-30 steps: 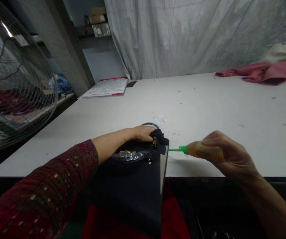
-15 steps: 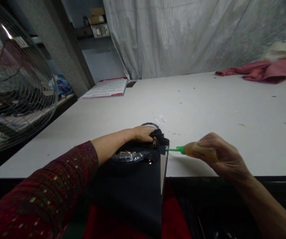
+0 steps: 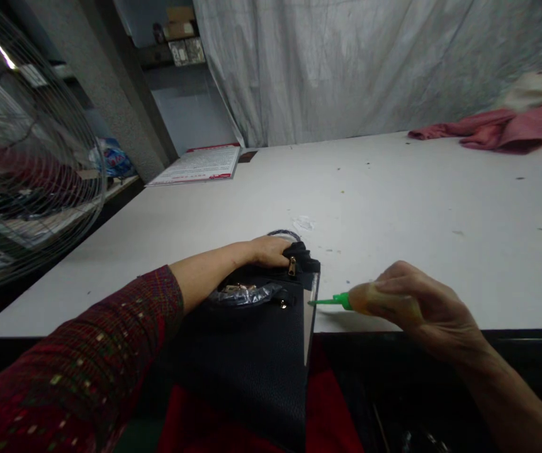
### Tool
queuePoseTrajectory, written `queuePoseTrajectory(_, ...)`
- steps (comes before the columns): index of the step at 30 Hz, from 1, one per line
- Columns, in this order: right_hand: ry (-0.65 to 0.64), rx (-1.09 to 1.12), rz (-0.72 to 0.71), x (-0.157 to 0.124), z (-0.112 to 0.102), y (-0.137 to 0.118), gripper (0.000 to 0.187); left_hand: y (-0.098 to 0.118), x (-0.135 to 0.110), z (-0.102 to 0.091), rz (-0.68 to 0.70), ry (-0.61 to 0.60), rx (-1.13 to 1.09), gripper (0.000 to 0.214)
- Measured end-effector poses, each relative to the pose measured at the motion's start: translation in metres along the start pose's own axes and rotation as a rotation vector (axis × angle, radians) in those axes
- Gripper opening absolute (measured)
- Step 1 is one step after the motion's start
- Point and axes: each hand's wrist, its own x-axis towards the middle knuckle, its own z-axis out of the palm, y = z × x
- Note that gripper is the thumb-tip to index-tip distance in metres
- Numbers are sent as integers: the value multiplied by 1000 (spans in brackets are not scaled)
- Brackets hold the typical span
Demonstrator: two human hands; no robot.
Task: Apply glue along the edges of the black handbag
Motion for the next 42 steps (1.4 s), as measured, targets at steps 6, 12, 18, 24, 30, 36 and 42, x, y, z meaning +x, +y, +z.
queuePoseTrajectory(6, 19, -1, 13, -5, 0, 0, 13, 0, 0, 1, -16, 8, 2, 41)
queuePoseTrajectory(12, 71, 53, 9, -9, 1, -6, 15, -1, 1, 1, 1, 2, -13, 43)
queuePoseTrajectory(18, 73, 39, 17, -12, 2, -1, 16, -1, 1, 2, 0, 10, -22, 45)
queuePoseTrajectory(24, 70, 57, 40, -12, 5, -7, 17, -4, 3, 3, 6, 11, -33, 45)
queuePoseTrajectory(30, 90, 13, 10, -18, 9, -22, 19, -9, 6, 6, 20, 12, -46, 44)
queuePoseTrajectory(36, -23, -27, 4, -31, 14, -33, 40, -12, 7, 7, 69, 30, -60, 47)
queuePoseTrajectory(42, 28, -13, 36, -37, 10, -33, 35, -11, 6, 6, 52, 15, -41, 48)
